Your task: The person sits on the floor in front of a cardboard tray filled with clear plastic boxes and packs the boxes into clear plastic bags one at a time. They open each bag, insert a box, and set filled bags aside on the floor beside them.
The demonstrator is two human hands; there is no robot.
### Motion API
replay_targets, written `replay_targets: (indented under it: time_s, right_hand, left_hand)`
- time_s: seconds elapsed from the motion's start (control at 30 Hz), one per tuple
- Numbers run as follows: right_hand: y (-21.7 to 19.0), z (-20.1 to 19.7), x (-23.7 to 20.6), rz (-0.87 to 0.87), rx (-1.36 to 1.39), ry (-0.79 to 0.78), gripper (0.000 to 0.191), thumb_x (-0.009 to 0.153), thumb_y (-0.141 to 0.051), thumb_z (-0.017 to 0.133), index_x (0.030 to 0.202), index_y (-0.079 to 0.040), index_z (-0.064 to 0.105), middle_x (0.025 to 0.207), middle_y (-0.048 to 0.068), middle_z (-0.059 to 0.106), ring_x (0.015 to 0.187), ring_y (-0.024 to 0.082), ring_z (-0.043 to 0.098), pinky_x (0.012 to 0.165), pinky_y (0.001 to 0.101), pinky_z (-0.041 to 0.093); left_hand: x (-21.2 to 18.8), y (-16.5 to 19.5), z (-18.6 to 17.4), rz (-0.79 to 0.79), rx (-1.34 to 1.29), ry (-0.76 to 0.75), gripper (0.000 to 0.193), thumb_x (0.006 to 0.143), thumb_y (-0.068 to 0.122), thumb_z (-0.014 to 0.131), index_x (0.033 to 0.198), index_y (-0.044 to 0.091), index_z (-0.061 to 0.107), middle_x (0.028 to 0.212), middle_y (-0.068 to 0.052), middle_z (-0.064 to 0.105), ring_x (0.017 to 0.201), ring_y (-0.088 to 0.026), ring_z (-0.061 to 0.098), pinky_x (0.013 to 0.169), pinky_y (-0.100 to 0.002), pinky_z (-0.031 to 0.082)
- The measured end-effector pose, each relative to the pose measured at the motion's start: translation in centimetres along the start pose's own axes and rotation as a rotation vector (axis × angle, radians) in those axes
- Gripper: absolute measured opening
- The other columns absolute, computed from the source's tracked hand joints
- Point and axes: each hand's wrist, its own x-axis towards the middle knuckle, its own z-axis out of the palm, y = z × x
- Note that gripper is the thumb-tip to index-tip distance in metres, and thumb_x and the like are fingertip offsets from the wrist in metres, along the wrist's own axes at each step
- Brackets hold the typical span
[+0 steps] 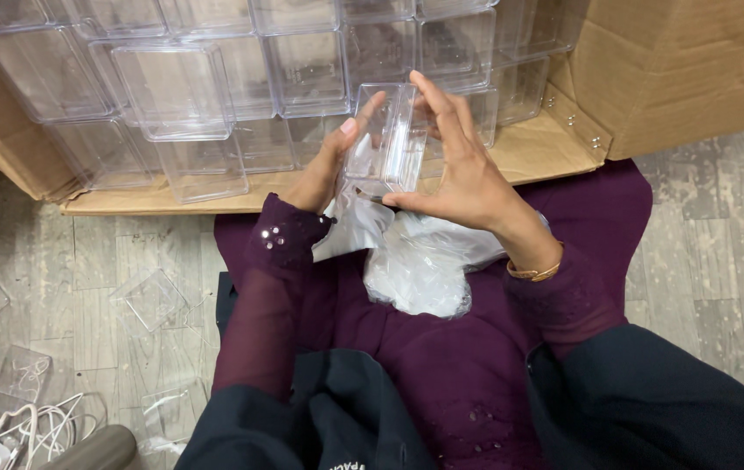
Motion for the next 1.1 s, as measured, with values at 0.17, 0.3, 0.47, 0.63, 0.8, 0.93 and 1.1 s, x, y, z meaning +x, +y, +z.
replay_targets:
  time_s: [0.17, 0.3, 0.47, 0.63, 0.8, 0.93, 1.1]
  right_hand:
    - [-0.1, 0.1, 0.0, 0.010, -0.001, 0.004, 0.126, 0.073, -0.035, 0.100, 0.166, -0.015, 0.018, 0.151, 0.016, 0.039, 0.144, 0.034, 0.046, 0.120, 0.0475, 0.047]
    - [0.0, 0.2, -0.4, 0.015, 0.016, 0.004, 0.126, 0.074, -0.035, 0.099, 0.167, -0.016, 0.017, 0.152, 0.014, 0.040, 0.143, 0.033, 0.048, 0.121, 0.0477, 0.047]
    - [1.2, 0.9, -2.3, 0.094, -0.141, 0.201, 0.130, 0.077, -0.044, 0.096, 0.167, -0.014, 0.008, 0.160, 0.022, 0.031, 0.135, 0.036, 0.049, 0.117, 0.0515, 0.045]
    - [2.9, 3.2, -2.8, 0.462, -0.455, 0.309, 0.120, 0.079, -0.062, 0.093, 0.162, -0.012, 0.022, 0.142, 0.027, 0.036, 0.134, 0.044, 0.039, 0.115, 0.0591, 0.036]
    - [2.4, 3.0, -2.5, 0.204, -0.506, 0.423, 0.086, 0.090, -0.047, 0.089, 0.151, -0.008, 0.042, 0.156, 0.028, 0.032, 0.145, 0.046, 0.030, 0.117, 0.0592, 0.034]
    - [0.5, 2.1, -1.7, 0.082, -0.055, 0.288, 0.056, 0.097, -0.024, 0.080, 0.144, -0.006, 0.055, 0.140, 0.016, 0.062, 0.130, 0.026, 0.063, 0.105, 0.0400, 0.056]
    - [-0.1, 3.4, -0.1, 0.293, 0.402, 0.164, 0.029, 0.093, -0.008, 0.079, 0.118, 0.000, 0.068, 0.111, 0.010, 0.074, 0.100, 0.013, 0.071, 0.085, 0.0276, 0.059]
  left_hand:
    - [-0.2, 0.2, 0.4, -0.015, 0.063, 0.027, 0.085, 0.101, 0.060, 0.040, 0.166, 0.010, 0.019, 0.172, -0.016, 0.021, 0.160, -0.030, 0.019, 0.128, -0.043, 0.013]
    - [-0.4, 0.3, 0.1, -0.016, 0.213, 0.032, 0.089, 0.101, 0.066, 0.037, 0.167, 0.009, 0.018, 0.175, -0.014, 0.013, 0.162, -0.026, 0.006, 0.128, -0.042, 0.004]
    - [-1.0, -1.7, -1.3, -0.026, 0.182, 0.187, 0.091, 0.099, 0.061, 0.044, 0.168, 0.012, 0.010, 0.159, -0.021, 0.042, 0.156, -0.027, 0.023, 0.123, -0.040, 0.013]
    - [-1.1, -5.3, -2.5, 0.050, 0.150, 0.357, 0.065, 0.098, 0.031, 0.068, 0.150, 0.002, 0.043, 0.126, -0.011, 0.062, 0.107, -0.017, 0.061, 0.094, -0.032, 0.051]
    - [-1.5, -5.8, -2.3, 0.097, 0.017, 0.395, 0.037, 0.107, 0.026, 0.057, 0.128, -0.002, 0.067, 0.105, -0.003, 0.069, 0.094, -0.009, 0.064, 0.085, -0.025, 0.053]
    - [-0.8, -3.8, -1.1, 0.184, 0.037, 0.376, 0.034, 0.110, 0.026, 0.054, 0.124, -0.001, 0.070, 0.102, -0.002, 0.069, 0.091, -0.008, 0.063, 0.082, -0.023, 0.052]
    - [-0.4, -1.9, 0.9, 0.220, -0.050, 0.312, 0.028, 0.106, 0.024, 0.060, 0.120, 0.001, 0.069, 0.101, -0.003, 0.072, 0.092, -0.009, 0.067, 0.085, -0.025, 0.054]
